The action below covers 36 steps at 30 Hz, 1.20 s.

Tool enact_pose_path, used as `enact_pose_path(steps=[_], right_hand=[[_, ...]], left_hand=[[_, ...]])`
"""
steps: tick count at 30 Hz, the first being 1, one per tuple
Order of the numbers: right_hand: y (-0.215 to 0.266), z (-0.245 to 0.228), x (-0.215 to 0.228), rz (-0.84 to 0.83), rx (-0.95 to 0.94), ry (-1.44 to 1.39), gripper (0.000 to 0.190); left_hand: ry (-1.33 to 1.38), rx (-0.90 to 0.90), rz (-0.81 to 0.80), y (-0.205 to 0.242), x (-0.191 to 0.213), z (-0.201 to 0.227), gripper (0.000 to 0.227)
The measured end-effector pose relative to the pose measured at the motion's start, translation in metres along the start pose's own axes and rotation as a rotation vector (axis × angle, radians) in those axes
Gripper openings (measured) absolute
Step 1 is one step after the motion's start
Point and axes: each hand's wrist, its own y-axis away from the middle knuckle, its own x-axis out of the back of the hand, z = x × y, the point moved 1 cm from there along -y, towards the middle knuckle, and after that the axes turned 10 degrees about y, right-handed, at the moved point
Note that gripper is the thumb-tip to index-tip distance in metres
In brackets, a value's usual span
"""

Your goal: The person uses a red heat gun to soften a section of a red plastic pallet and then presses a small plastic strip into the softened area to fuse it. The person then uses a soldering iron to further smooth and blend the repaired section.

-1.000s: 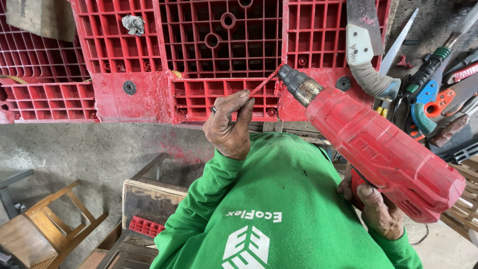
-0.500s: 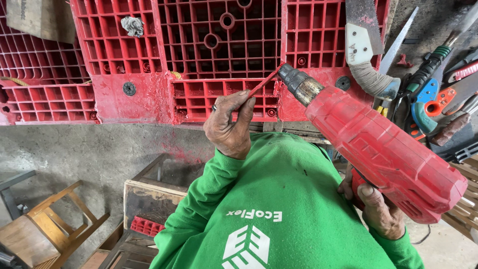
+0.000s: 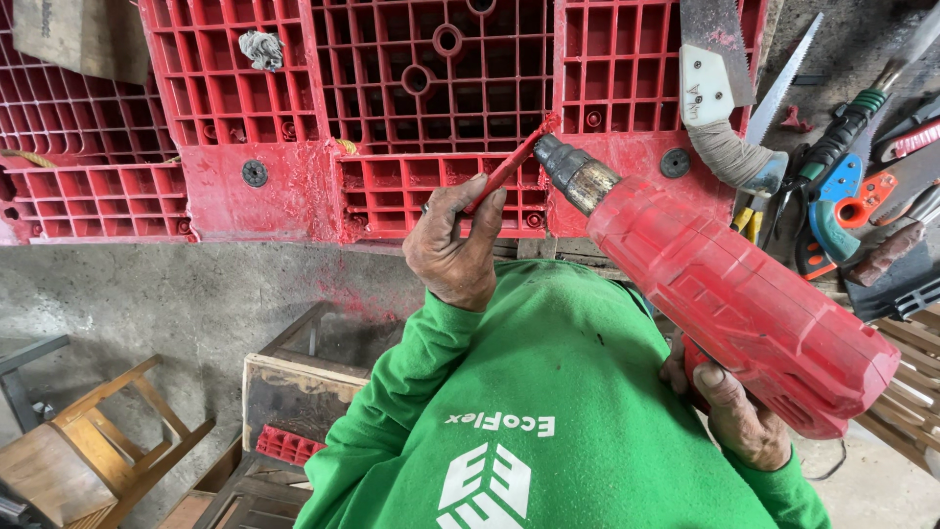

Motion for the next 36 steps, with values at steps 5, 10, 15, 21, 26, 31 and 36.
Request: enact_pose_path(steps=[5, 10, 15, 21, 26, 31, 36], right_hand=[[0.0009, -0.0019, -0.0014, 0.015, -0.013, -0.013, 0.054], [0.0003, -0.0027, -0.0023, 0.001, 0.008, -0.021, 0.051], [-0.0024, -0.0029, -0.0044, 0.014, 0.043, -0.015, 0.052], [-0.0025, -0.0029, -0.0029, -0.004, 0.053, 0.0, 0.05], [0.0006, 0.0007, -0.0016, 0.022, 0.02, -0.012, 0.052], [0.0037, 0.0028, -0.0004, 0.042, -0.023, 0.012, 0.056], [0.0036, 0.0024, 0.0007, 0.032, -0.044, 0.015, 0.057]], left_hand=[[-0.026, -0.077, -0.01, -0.0005, -0.0003, -0.0021, 0.024], [-0.022, -0.052, -0.012, 0.0, 0.0, -0.0005, 0.023], [-0.019, -0.054, -0.022, -0.001, -0.0001, 0.0008, 0.024], [0.008, -0.019, -0.015, -0.0001, -0.0008, 0.0017, 0.024], [-0.011, -0.013, -0.018, -0.001, -0.0004, 0.0012, 0.024], [0.0, -0.016, -0.023, -0.0007, -0.0002, 0.0004, 0.023], [-0.013, -0.035, -0.022, -0.0024, -0.0002, 0.0008, 0.022]])
